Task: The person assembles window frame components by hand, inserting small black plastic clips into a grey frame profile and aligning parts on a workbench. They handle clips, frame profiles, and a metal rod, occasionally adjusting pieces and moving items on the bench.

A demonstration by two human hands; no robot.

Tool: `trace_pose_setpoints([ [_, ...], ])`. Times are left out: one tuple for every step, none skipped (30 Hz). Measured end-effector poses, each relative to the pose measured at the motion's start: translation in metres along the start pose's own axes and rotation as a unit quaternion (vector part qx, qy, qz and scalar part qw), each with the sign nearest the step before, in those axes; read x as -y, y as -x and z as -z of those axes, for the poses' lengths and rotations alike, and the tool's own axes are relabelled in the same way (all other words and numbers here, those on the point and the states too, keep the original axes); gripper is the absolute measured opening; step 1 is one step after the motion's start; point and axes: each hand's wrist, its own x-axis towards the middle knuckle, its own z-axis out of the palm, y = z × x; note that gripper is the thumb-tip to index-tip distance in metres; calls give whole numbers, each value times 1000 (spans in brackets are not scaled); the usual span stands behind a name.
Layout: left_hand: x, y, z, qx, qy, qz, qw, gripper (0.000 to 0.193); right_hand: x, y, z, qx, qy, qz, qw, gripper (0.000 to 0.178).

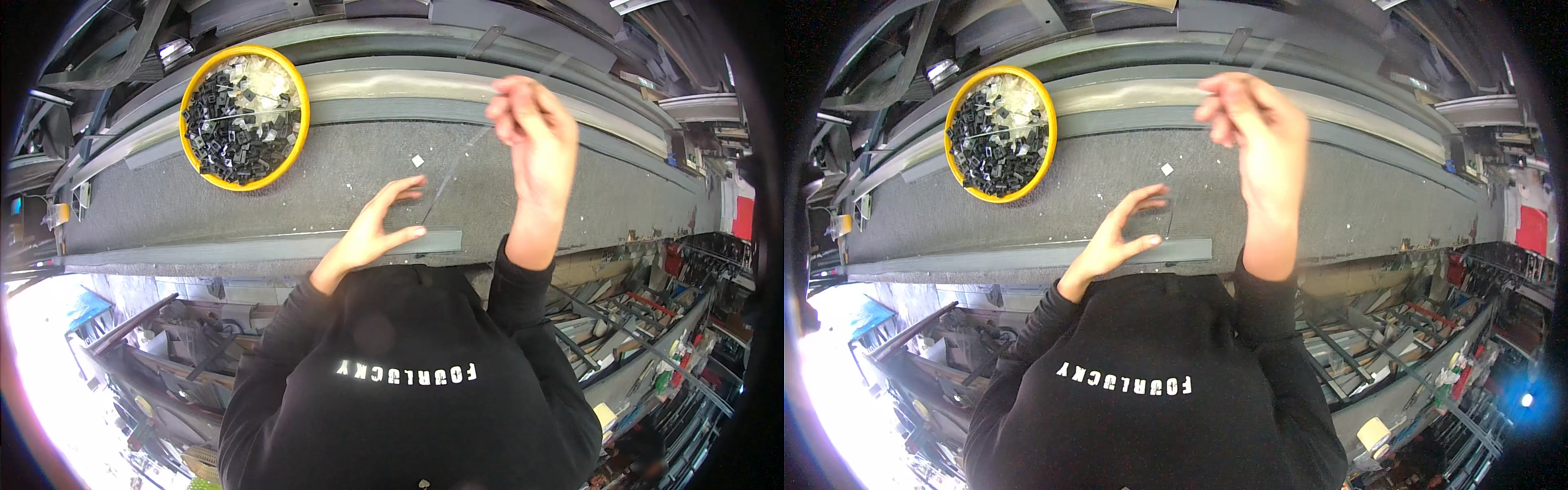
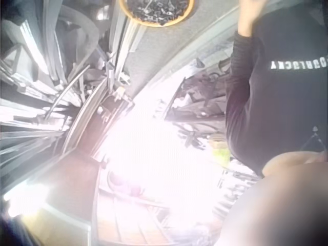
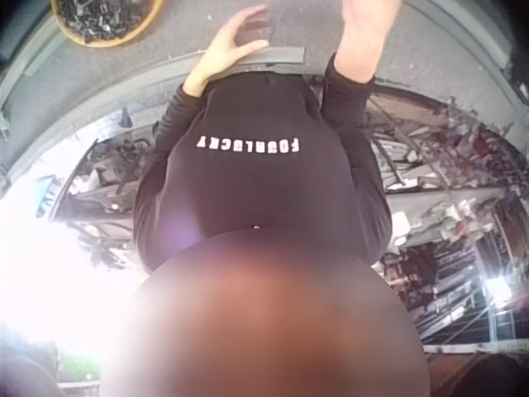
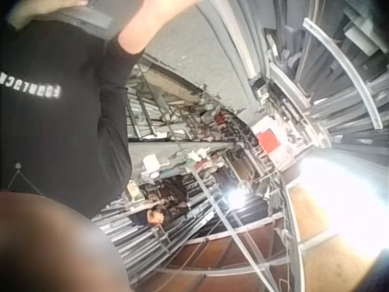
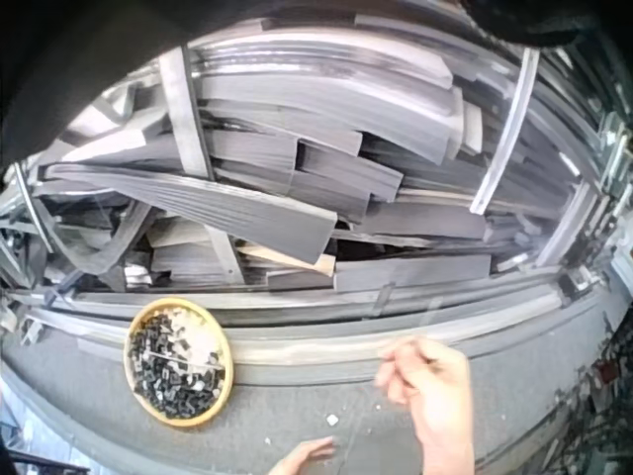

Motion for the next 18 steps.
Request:
trace_pose_setpoints([
  [-5,-10,-4,20,54,0,998,70,9,4,8,2,-20,7,1000,21],
  [-9,-21,-9,39,104,-9,994,69,19,9,19,-13,-53,37,998,19],
  [-11,-30,-15,33,90,-27,995,54,30,15,33,-71,-121,53,989,17],
  [-13,-38,-20,35,35,0,999,49,44,21,50,-91,-150,98,980,16],
  [-13,-44,-27,40,-23,21,999,44,60,28,68,-151,-178,138,962,16],
  [-11,-48,-30,26,-75,7,997,38,76,36,88,-148,-202,193,949,16],
  [-7,-51,-34,-32,-102,-1,994,29,91,44,108,-143,-251,248,925,19],
  [-1,-50,-34,-89,-87,41,991,30,104,53,127,-208,-120,344,908,23],
  [7,-48,-31,-146,-65,62,985,30,113,61,144,-275,-85,400,870,27],
  [16,-44,-27,-186,-45,95,977,31,120,68,157,-302,-142,441,833,24],
  [25,-37,-17,-234,-21,101,967,31,123,73,167,-335,-116,452,819,24],
  [34,-29,-2,-266,-4,143,953,31,124,76,174,-388,-85,493,774,25],
  [41,-17,11,-267,-142,129,944,31,124,78,176,-421,-29,501,756,26],
  [45,-5,27,-268,-284,132,911,32,122,77,175,-461,27,510,726,26],
  [46,6,38,-284,-312,165,891,35,119,75,170,-497,82,516,692,27],
  [44,16,47,-303,-341,188,870,38,115,72,161,-475,112,502,714,28],
  [38,22,58,-309,-392,179,848,39,110,68,148,-453,141,486,734,29],
  [29,26,62,-301,-433,191,828,41,102,64,131,-432,183,473,746,30],
])
